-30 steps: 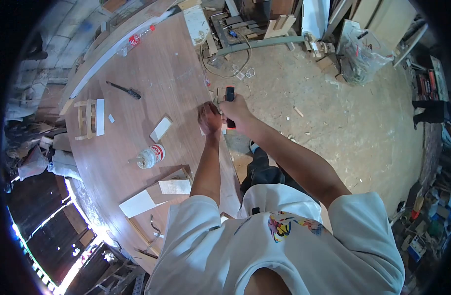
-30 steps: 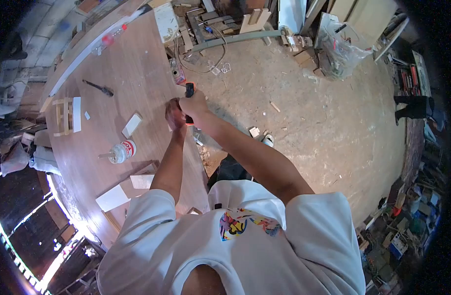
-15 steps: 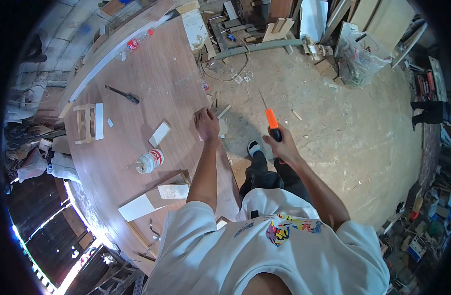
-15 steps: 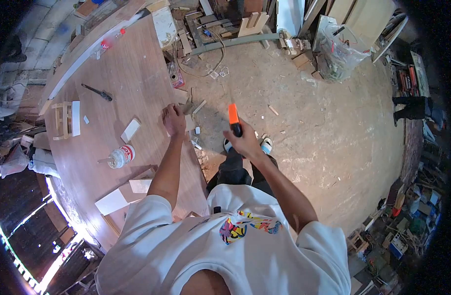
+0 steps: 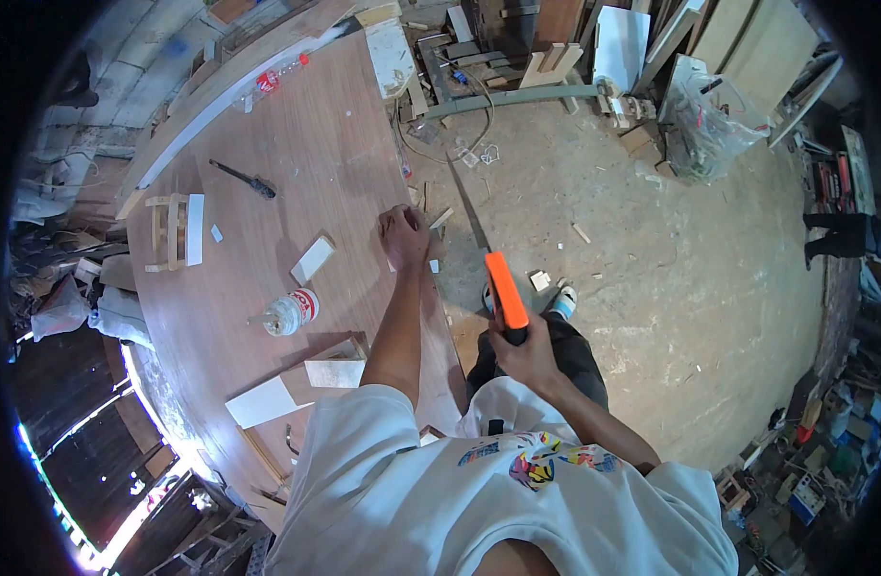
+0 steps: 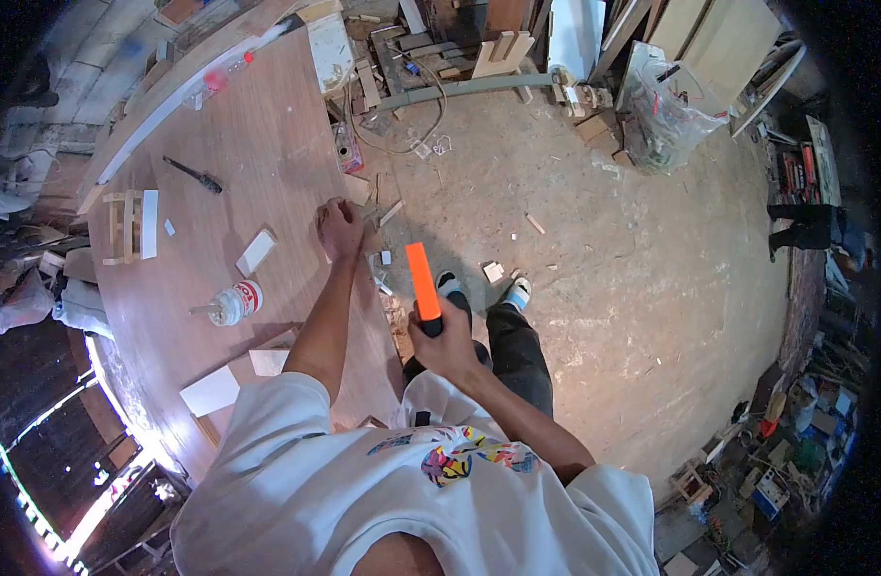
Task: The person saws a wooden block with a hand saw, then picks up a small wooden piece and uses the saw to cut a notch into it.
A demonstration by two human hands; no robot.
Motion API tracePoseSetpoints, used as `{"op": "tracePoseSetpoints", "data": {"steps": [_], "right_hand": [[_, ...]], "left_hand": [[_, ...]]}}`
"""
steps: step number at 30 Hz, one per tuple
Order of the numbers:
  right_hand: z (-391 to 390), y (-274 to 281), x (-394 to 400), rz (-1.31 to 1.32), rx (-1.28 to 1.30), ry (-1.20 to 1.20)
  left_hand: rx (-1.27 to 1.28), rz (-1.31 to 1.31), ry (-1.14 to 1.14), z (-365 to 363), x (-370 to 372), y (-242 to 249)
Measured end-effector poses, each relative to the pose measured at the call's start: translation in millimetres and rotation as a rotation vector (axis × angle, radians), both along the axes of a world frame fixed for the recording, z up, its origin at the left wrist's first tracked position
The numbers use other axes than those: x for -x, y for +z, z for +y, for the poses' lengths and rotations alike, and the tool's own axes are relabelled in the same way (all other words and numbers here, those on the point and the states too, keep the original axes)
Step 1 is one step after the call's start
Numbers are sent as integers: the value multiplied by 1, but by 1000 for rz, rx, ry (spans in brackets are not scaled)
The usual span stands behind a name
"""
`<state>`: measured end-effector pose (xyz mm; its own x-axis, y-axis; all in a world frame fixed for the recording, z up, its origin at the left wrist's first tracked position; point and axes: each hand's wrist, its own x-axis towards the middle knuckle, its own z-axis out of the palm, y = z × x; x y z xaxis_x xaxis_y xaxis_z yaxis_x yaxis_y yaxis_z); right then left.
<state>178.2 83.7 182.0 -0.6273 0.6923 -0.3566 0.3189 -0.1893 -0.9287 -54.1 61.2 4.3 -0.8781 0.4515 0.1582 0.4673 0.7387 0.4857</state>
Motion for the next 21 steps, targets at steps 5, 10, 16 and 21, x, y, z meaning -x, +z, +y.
{"op": "tracePoseSetpoints", "data": {"steps": [5,10,16,21], "right_hand": [[-18,18,18,91,-24,56],[-20,26,25,68,40,70],[-22,26,27,52,50,88],[-21,30,29,44,81,102]], "left_hand": [[-46,-139,57,4,-4,8],[-36,-91,45,3,-2,3],[-25,-96,40,3,-1,3],[-32,-82,33,4,-1,4]]}}
